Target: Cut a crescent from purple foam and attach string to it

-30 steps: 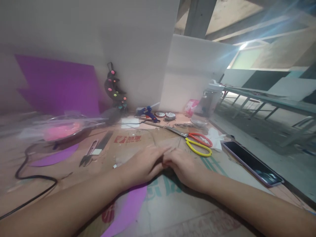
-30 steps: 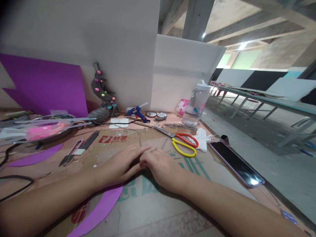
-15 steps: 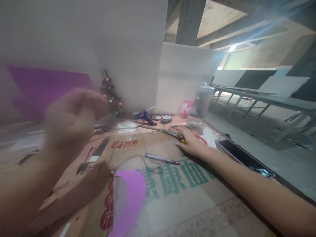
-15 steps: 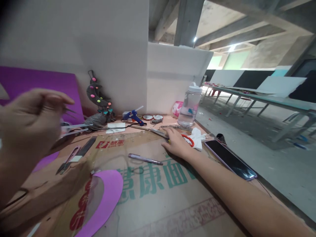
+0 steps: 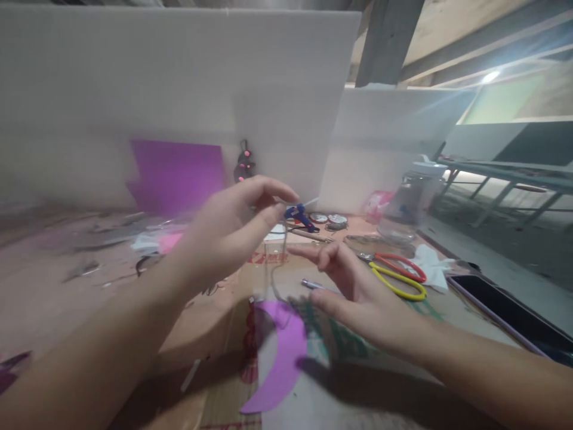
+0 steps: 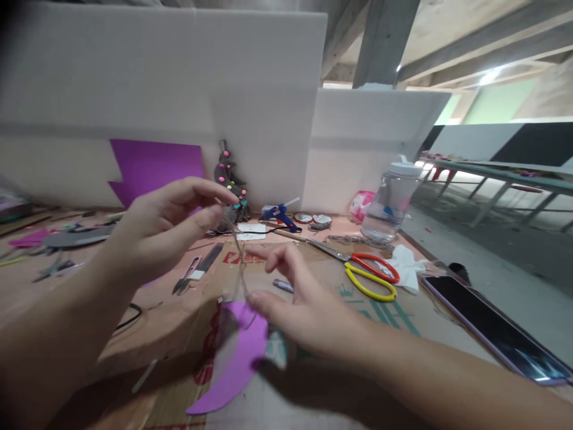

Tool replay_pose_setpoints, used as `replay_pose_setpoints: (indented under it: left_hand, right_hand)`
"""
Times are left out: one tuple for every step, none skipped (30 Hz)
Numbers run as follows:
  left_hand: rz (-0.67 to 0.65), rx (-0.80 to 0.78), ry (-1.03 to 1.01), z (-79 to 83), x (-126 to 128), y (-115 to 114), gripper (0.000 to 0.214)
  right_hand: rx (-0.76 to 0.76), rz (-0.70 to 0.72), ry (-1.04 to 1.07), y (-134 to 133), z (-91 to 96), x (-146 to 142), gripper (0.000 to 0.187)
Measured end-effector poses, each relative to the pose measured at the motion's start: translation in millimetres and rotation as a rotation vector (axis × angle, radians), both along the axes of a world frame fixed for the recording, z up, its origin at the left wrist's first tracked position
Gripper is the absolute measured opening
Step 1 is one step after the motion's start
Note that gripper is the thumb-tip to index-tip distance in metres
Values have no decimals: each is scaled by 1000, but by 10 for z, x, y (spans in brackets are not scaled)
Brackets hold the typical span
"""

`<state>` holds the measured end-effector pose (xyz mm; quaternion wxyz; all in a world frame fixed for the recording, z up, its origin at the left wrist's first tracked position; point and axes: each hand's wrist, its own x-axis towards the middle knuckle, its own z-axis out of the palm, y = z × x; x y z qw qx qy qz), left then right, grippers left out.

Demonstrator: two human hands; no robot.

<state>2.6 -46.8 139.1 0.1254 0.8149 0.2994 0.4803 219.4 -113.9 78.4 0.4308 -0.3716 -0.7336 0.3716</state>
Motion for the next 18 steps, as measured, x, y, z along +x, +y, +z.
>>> replay_pose_setpoints:
  left_hand:
    - [12, 35, 16, 19, 4, -28, 19]
    - [36, 68, 23, 40, -3, -34, 20]
    - [66, 94, 23, 60, -22, -16, 20]
    - [95, 111, 13, 77, -52, 24, 21]
    - [119, 112, -2, 89, -88, 81, 22]
    - [130, 97, -14, 95, -127, 146, 22]
    - [129, 68, -14, 94, -163, 211, 22]
    - [114, 31, -2, 88, -193, 269, 22]
    - [87, -6, 11, 77, -213, 313, 22]
    - [44, -45, 24, 63, -223, 344, 22]
    - [-12, -79, 38, 49, -226, 365, 24]
    - [-67, -102, 60, 34, -223, 383, 27]
    - [-105, -111, 101, 21, -220, 408, 32]
    - [-101, -99, 154, 6, -220, 451, 37]
    - [-36, -81, 224, -11, -226, 520, 41]
    - [71, -57, 309, -32, -239, 619, 45]
    - [245, -29, 351, -58, -258, 750, 47]
    - [424, -76, 421, -92, -282, 908, 47]
  right_hand:
    - [-69, 90, 99, -27, 61, -115, 25]
    - [-143, 180, 199, -46, 122, -203, 28]
    - [-215, 255, 277, -59, 178, -264, 30]
    - [-274, 319, 335, -68, 228, -296, 28]
    - [-317, 367, 378, -73, 268, -303, 25]
    - [-345, 397, 407, -74, 298, -291, 21]
    - [-361, 405, 427, -70, 314, -264, 17]
    - [-372, 394, 439, -61, 318, -231, 15]
    - [-383, 370, 434, -48, 308, -197, 14]
    - [-392, 336, 410, -30, 283, -167, 14]
    - [-399, 294, 364, -8, 245, -144, 17]
    - [-402, 250, 287, 15, 193, -128, 19]
    - [-399, 212, 189, 40, 128, -118, 21]
    - [-381, 175, 81, 63, 54, -111, 21]
    - [-340, 136, -30, 85, -27, -104, 19]
    - [-274, 105, -136, 102, -111, -95, 15]
    - [-169, 78, -231, 113, -194, -83, 9]
    - [-34, 69, -330, 117, -272, -68, 3]
